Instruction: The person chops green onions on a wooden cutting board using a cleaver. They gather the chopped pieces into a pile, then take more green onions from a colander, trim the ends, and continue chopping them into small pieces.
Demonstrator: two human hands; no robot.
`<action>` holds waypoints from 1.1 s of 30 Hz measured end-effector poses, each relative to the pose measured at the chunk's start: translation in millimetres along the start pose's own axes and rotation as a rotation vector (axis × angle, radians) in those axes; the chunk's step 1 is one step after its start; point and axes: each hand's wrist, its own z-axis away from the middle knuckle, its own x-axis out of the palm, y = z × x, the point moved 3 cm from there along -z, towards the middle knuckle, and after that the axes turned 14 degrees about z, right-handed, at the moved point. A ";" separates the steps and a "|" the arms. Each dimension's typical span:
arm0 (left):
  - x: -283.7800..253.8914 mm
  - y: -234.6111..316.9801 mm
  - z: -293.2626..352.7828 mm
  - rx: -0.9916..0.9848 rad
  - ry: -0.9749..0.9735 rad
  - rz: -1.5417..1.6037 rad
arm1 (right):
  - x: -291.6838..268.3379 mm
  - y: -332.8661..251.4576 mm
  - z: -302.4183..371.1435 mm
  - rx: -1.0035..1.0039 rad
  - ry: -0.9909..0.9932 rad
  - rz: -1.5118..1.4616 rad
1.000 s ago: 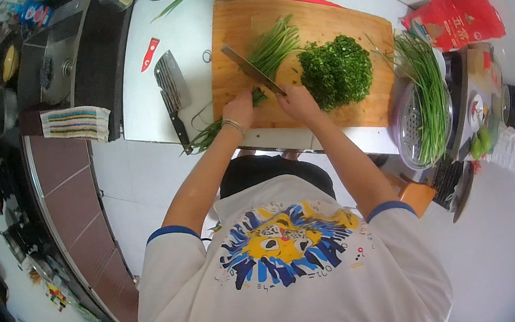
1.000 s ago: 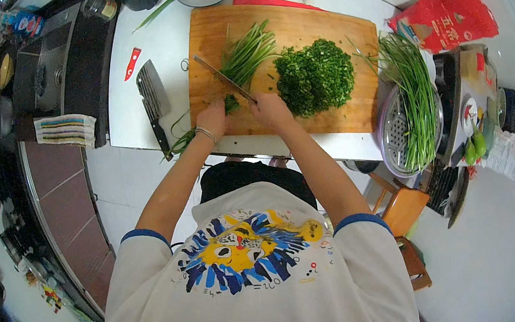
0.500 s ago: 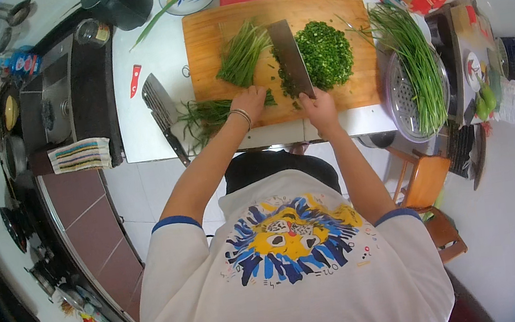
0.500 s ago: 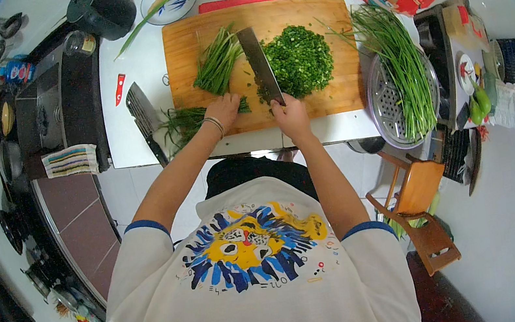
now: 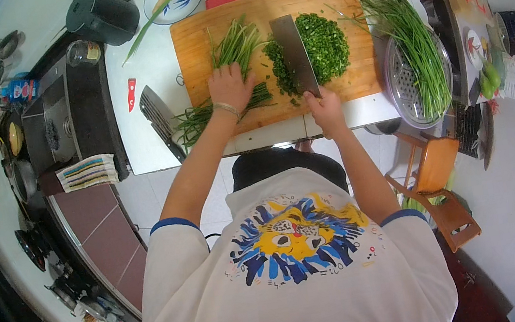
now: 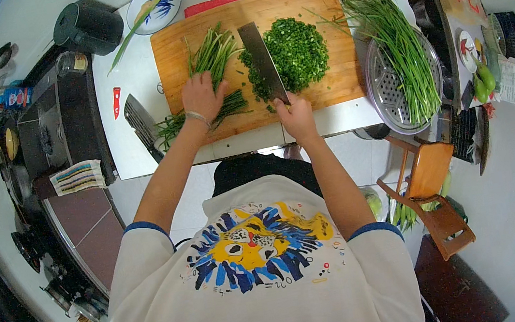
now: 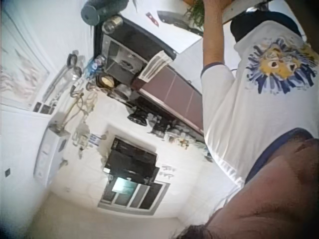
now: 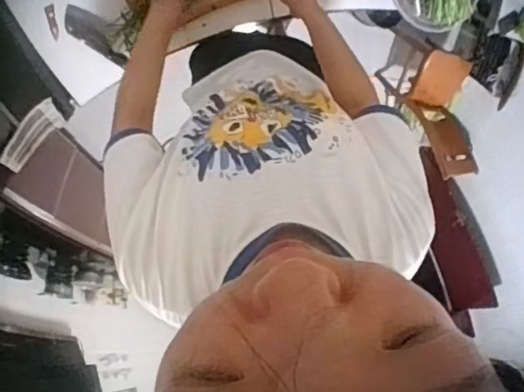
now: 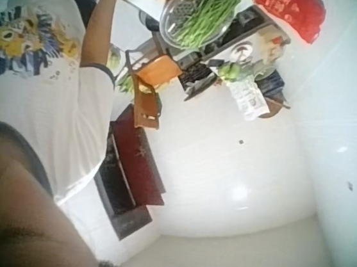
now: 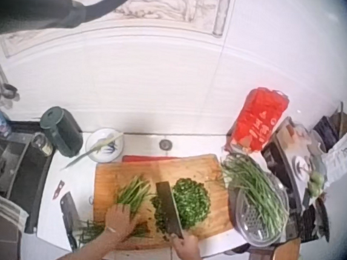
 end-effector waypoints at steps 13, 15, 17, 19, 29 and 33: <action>-14.0 -53.5 -83.4 0.702 -0.569 -0.495 | -5.4 12.1 8.1 0.203 -0.005 0.006; -13.7 -40.8 -87.5 0.835 -0.705 -0.545 | -3.7 11.1 9.8 0.217 -0.008 -0.002; -1.1 -44.2 -91.6 1.001 -0.685 -0.542 | -2.4 7.8 11.4 0.219 -0.004 -0.014; 30.8 -69.0 -92.8 1.188 -0.505 -0.481 | -0.9 2.5 12.8 0.206 0.003 -0.030; 9.1 -72.8 -112.3 0.729 -0.641 -0.535 | 5.0 -9.8 10.2 0.198 -0.009 -0.022; -10.5 -84.7 -116.6 0.363 -0.532 -0.420 | 4.2 -12.0 8.9 0.230 -0.026 -0.004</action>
